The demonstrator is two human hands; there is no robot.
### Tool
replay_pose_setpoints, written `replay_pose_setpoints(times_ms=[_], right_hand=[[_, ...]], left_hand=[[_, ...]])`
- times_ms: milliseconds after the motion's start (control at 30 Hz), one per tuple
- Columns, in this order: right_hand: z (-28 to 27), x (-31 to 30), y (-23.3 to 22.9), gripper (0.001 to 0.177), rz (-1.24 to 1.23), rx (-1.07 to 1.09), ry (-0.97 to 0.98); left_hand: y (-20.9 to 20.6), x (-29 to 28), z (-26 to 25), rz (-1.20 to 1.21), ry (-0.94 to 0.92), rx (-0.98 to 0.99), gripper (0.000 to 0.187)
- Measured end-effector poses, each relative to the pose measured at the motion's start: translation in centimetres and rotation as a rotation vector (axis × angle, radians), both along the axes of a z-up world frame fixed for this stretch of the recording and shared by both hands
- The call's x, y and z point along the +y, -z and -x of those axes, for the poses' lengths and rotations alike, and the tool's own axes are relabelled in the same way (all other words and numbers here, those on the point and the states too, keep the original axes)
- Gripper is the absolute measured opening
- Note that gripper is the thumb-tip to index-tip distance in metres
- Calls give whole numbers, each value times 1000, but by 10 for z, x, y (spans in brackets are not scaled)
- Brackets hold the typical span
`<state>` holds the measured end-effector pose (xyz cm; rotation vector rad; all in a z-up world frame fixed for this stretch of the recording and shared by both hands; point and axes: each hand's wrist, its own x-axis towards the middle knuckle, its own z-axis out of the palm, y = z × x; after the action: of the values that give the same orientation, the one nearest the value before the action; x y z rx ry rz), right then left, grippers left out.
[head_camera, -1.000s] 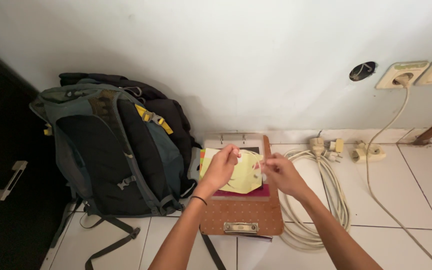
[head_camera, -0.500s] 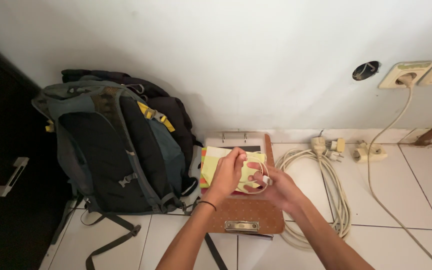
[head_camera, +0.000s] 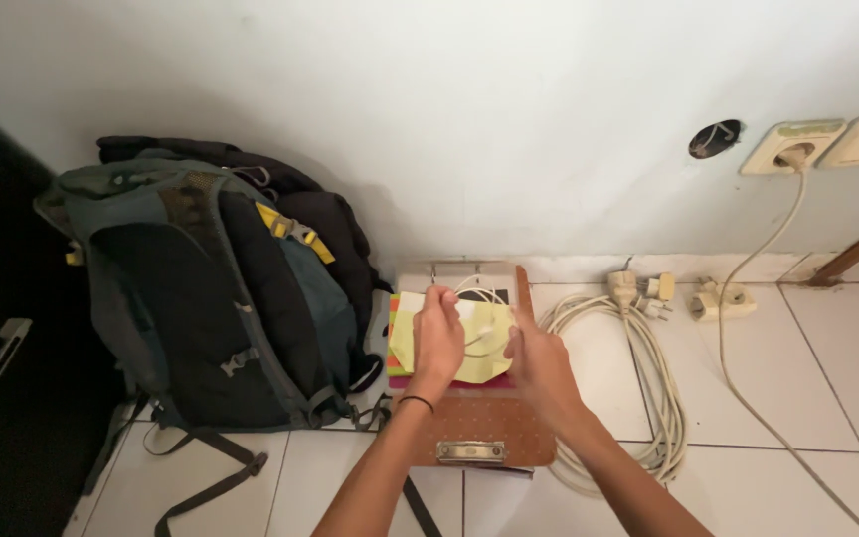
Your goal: Organizing various electronic components, wires, and tools on the floor and a small table.
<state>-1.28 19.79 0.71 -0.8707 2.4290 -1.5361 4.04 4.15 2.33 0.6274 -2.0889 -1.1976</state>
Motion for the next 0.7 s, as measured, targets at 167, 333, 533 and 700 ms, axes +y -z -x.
replay_pose_setpoints(times_ms=[167,333,533,700], right_hand=[[-17,-6,-29,46,-68,306,48],[-35,-15,-45,33,24,488,197],[-16,-24,-22,35,-112,133,278],[-15,-24,-7,27,-9,254,243]], left_hand=[[13,-3,2,-127,-16,-96,21],[20,-2,6,-124,-32,8,23],[19,5,8,-204,109,120,26],[10,10,8,-193,26,111,24]])
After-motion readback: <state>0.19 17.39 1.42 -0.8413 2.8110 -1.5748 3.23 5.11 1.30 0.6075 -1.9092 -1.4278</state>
